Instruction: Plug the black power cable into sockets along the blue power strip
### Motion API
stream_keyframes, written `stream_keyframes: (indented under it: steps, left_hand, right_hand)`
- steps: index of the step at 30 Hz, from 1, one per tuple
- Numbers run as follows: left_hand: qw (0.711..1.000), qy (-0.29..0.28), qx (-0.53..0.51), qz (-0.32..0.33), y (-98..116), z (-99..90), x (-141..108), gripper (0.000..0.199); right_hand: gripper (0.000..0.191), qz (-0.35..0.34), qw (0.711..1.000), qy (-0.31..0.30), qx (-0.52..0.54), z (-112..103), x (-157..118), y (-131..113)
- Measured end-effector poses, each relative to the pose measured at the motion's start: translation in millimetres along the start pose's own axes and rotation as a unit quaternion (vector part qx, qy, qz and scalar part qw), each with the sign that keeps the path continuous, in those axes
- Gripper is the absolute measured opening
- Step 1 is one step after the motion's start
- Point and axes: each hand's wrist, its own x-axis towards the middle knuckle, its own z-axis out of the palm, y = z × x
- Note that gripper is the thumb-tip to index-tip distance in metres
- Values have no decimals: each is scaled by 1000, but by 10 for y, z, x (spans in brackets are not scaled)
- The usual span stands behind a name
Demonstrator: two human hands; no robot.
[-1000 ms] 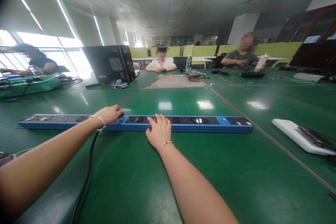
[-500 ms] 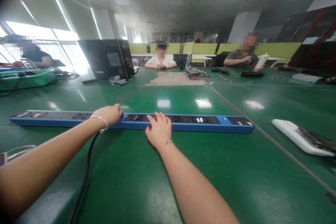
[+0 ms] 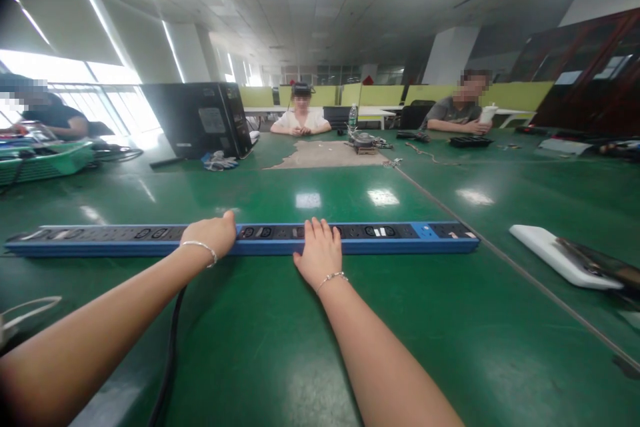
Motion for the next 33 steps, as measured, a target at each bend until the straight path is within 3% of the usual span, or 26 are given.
stream_keyframes:
  steps: [15,24,27,31,33]
  left_hand:
    - [999,6,-47,-6,-5,20,-18,33]
    - [998,-17,-55,5,-107,56,58,39]
    - [999,-16,-49,-4,-129,-71,35,40]
    - [995,71,-51,-38,-114,-447,-54,45]
    - [992,93,-81,-19,-67,-623,-79,45]
  right_hand:
    - [53,-74,997,21,-28,-58,-138,58]
    - [47,-60,997,46,8,-13,-106,20]
    - [46,-57,997,50,16,-9,-100,10]
    - [45,-59,997,47,23,-13,-104,13]
    - [46,-58,997,47,25,-10,-103,15]
